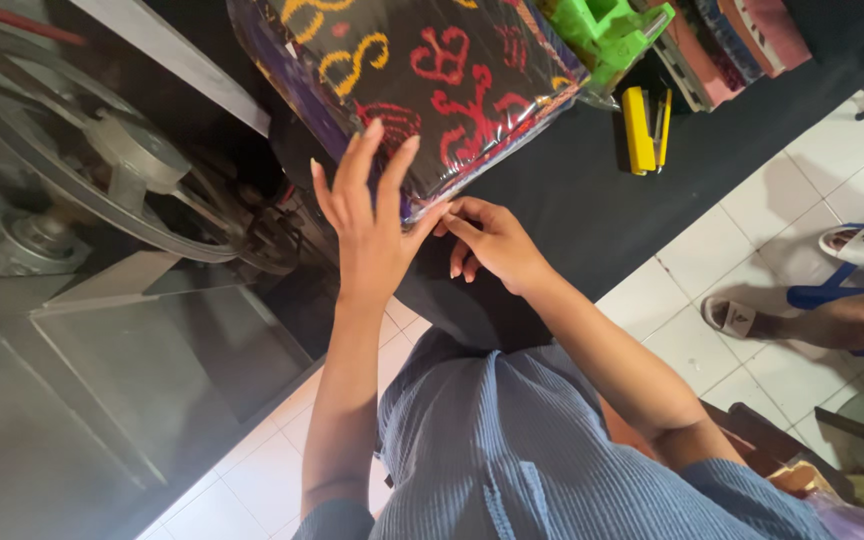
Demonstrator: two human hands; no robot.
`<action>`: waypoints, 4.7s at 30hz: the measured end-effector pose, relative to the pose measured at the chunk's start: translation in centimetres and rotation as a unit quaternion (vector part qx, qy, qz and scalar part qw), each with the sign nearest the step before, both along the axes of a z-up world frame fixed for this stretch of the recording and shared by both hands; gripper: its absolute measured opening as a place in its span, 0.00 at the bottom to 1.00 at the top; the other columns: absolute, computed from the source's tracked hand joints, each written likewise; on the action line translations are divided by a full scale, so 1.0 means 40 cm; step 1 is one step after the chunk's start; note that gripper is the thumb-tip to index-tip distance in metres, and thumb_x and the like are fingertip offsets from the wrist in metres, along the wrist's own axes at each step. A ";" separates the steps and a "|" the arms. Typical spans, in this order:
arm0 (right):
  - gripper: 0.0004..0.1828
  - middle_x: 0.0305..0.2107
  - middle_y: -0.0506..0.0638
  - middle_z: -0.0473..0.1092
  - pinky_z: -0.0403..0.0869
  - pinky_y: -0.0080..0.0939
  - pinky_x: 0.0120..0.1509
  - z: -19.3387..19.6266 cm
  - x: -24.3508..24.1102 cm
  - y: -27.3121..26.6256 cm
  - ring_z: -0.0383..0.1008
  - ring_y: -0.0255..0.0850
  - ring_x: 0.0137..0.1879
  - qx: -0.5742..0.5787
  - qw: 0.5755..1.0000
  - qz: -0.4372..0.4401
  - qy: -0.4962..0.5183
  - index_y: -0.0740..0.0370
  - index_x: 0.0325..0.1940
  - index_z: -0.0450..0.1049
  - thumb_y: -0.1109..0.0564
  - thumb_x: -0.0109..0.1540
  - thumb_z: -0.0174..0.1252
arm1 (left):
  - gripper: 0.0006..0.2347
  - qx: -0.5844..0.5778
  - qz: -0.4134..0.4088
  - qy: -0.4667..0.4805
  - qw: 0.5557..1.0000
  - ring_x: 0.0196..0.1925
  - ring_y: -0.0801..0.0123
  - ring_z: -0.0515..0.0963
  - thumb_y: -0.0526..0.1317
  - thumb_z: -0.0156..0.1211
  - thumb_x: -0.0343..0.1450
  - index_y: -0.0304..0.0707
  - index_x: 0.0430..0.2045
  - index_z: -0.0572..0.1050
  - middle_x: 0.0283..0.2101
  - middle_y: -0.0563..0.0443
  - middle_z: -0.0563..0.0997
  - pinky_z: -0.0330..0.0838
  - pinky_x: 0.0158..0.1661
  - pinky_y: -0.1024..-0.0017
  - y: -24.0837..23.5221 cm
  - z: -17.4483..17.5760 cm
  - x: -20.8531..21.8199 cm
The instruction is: The person seals a plastic-wrapped bundle of patterned fabric using a yellow stapler and a green tape dispenser. They then pick up a small green spray bottle and place it on a stack of folded black t-shirts.
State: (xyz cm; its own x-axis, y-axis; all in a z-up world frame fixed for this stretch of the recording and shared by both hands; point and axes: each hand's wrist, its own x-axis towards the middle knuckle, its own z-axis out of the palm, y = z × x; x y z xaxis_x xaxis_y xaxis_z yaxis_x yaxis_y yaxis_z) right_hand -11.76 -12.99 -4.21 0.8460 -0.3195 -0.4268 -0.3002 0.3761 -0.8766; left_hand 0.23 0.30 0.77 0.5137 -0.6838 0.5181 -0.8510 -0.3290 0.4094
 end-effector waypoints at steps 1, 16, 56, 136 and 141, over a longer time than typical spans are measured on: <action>0.11 0.38 0.50 0.73 0.72 0.33 0.21 -0.005 0.003 0.000 0.75 0.35 0.23 -0.003 1.000 0.000 0.006 0.67 0.47 0.72 0.56 0.69 0.49 | 0.32 -0.008 0.005 0.003 1.000 0.78 0.56 0.59 0.52 0.76 0.71 0.49 0.69 0.66 0.75 0.50 0.57 0.41 0.76 0.38 -0.001 -0.008 -0.001; 0.14 0.38 0.52 0.72 0.74 0.34 0.24 -0.029 -0.009 -0.024 0.75 0.37 0.24 0.066 0.998 0.009 -0.020 0.67 0.53 0.72 0.55 0.70 0.50 | 0.36 -0.073 0.040 0.075 0.994 0.79 0.50 0.53 0.48 0.79 0.68 0.41 0.69 0.62 0.75 0.43 0.54 0.43 0.78 0.38 -0.015 -0.037 -0.020; 0.13 0.53 0.57 0.69 0.78 0.34 0.41 0.123 -0.212 -0.485 0.77 0.40 0.44 -0.457 0.869 -0.181 -0.053 0.68 0.61 0.71 0.62 0.72 0.57 | 0.22 0.107 0.070 -0.060 0.990 0.82 0.58 0.48 0.51 0.65 0.75 0.40 0.60 0.73 0.78 0.47 0.54 0.36 0.72 0.26 -0.507 0.037 -0.199; 0.14 0.29 0.43 0.68 0.82 0.43 0.39 0.038 -0.140 -0.617 0.71 0.31 0.36 0.059 0.980 -0.187 -0.011 0.56 0.29 0.68 0.52 0.68 0.58 | 0.14 0.114 0.146 -0.086 0.979 0.64 0.69 0.75 0.44 0.60 0.76 0.38 0.53 0.78 0.63 0.55 0.77 0.53 0.71 0.60 -0.641 -0.084 -0.230; 0.15 0.28 0.45 0.67 0.82 0.44 0.39 0.037 -0.137 -0.616 0.70 0.32 0.34 0.048 0.981 -0.186 0.000 0.57 0.29 0.69 0.53 0.69 0.58 | 0.14 0.114 0.143 -0.084 0.980 0.64 0.69 0.75 0.44 0.60 0.76 0.37 0.53 0.77 0.63 0.54 0.77 0.53 0.71 0.60 -0.640 -0.082 -0.232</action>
State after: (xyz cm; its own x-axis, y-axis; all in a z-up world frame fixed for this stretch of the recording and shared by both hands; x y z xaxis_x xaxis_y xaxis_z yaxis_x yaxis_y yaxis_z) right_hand -17.25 -37.64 -2.74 0.6782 -0.5650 -0.4699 -0.1265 0.5401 -0.8320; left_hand -9.03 -25.28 -2.51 0.6220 -0.6314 0.4631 -0.7593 -0.6308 0.1598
